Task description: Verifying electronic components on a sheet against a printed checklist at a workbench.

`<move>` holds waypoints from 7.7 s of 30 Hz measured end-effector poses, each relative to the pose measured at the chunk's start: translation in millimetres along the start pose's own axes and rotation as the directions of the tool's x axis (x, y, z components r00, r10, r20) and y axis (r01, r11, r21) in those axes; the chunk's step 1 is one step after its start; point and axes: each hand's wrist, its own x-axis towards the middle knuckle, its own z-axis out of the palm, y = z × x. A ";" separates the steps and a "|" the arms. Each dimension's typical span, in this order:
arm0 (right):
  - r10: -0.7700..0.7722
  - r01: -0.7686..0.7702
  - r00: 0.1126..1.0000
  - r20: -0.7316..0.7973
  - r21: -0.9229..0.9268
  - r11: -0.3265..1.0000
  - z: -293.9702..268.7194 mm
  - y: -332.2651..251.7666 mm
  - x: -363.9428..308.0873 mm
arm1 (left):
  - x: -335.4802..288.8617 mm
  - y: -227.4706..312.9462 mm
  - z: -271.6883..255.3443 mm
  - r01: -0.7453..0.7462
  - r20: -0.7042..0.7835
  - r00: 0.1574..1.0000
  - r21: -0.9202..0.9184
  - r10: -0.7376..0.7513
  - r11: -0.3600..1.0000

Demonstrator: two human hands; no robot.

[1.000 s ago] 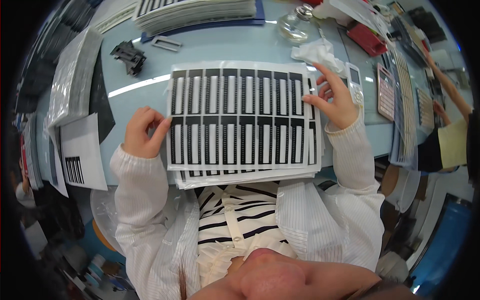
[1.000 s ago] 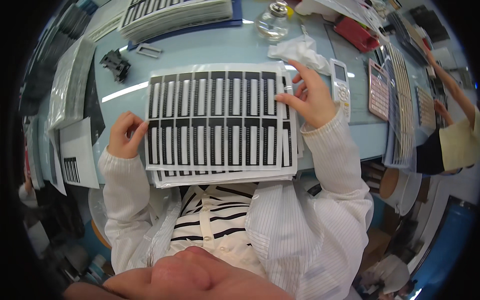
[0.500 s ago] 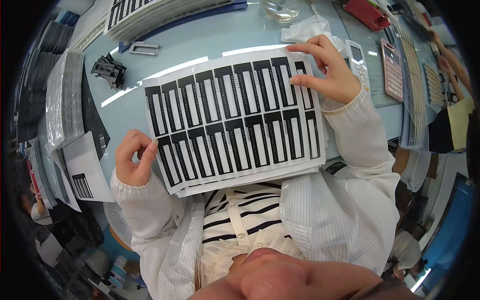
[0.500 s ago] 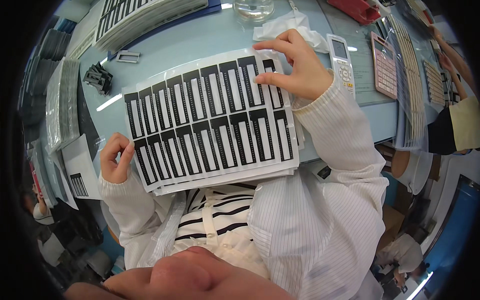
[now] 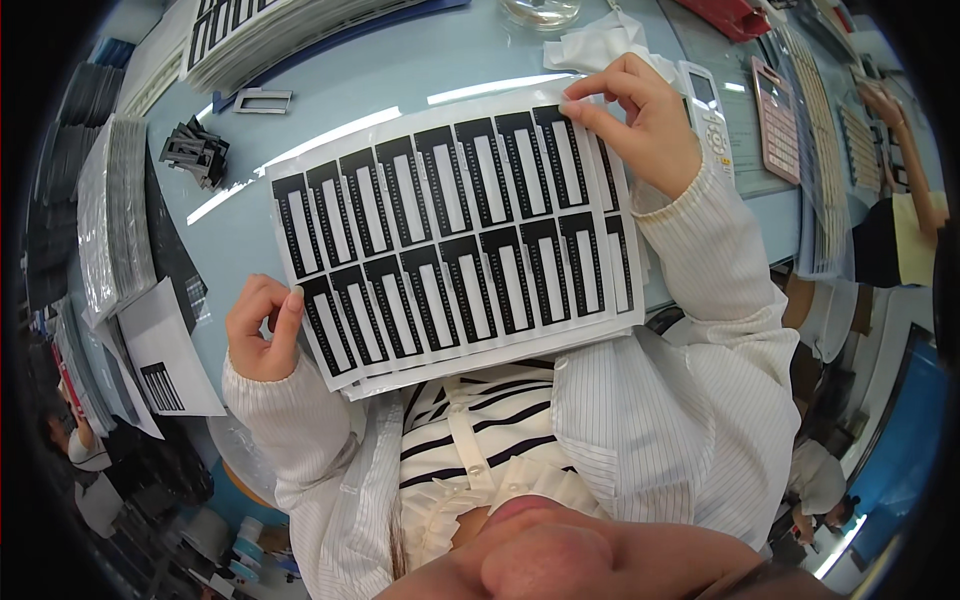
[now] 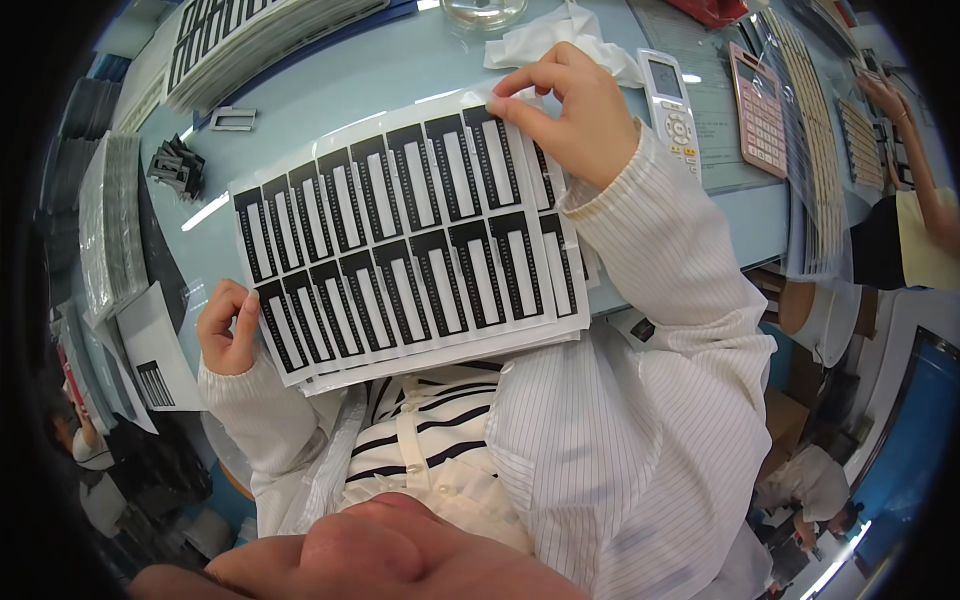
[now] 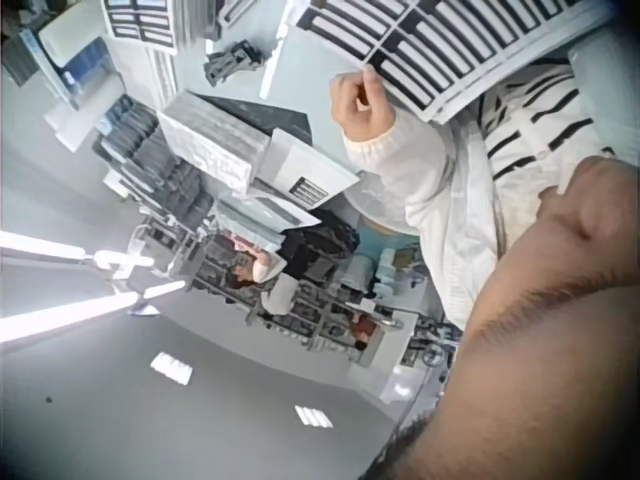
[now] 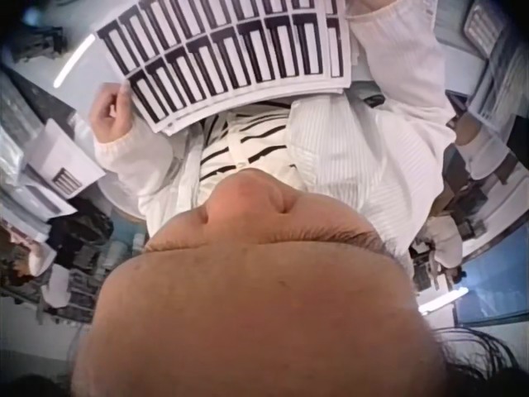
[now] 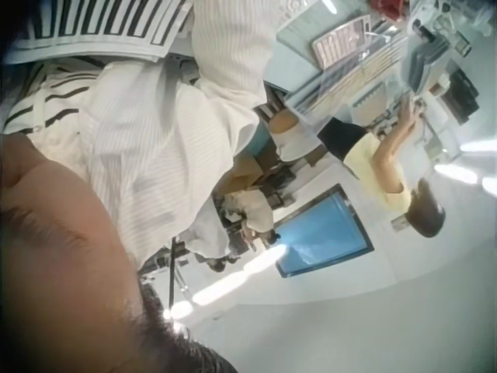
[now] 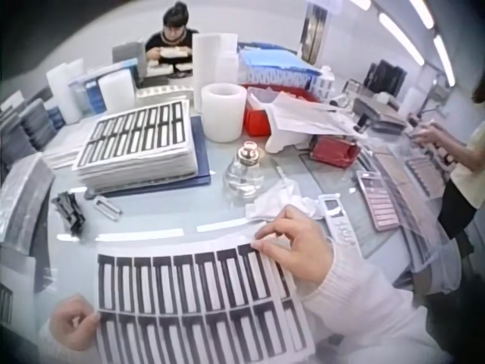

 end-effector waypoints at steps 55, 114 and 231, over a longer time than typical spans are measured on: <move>0.370 -0.557 0.829 0.420 0.550 0.623 -26.8 -39.9 -27.5 | -16.5 -14.0 -3.8 0.158 0.034 0.986 -0.495 -0.162 0.854; 0.445 -0.553 0.826 0.346 0.348 0.757 0.5 -39.2 -36.9 | -51.7 24.7 2.9 -0.038 0.000 0.999 0.273 0.040 0.961; 0.198 -0.199 0.980 -0.022 -0.115 0.973 -79.7 -60.1 11.7 | -166.7 -272.2 -435.2 0.829 -0.671 0.554 0.389 -0.492 0.402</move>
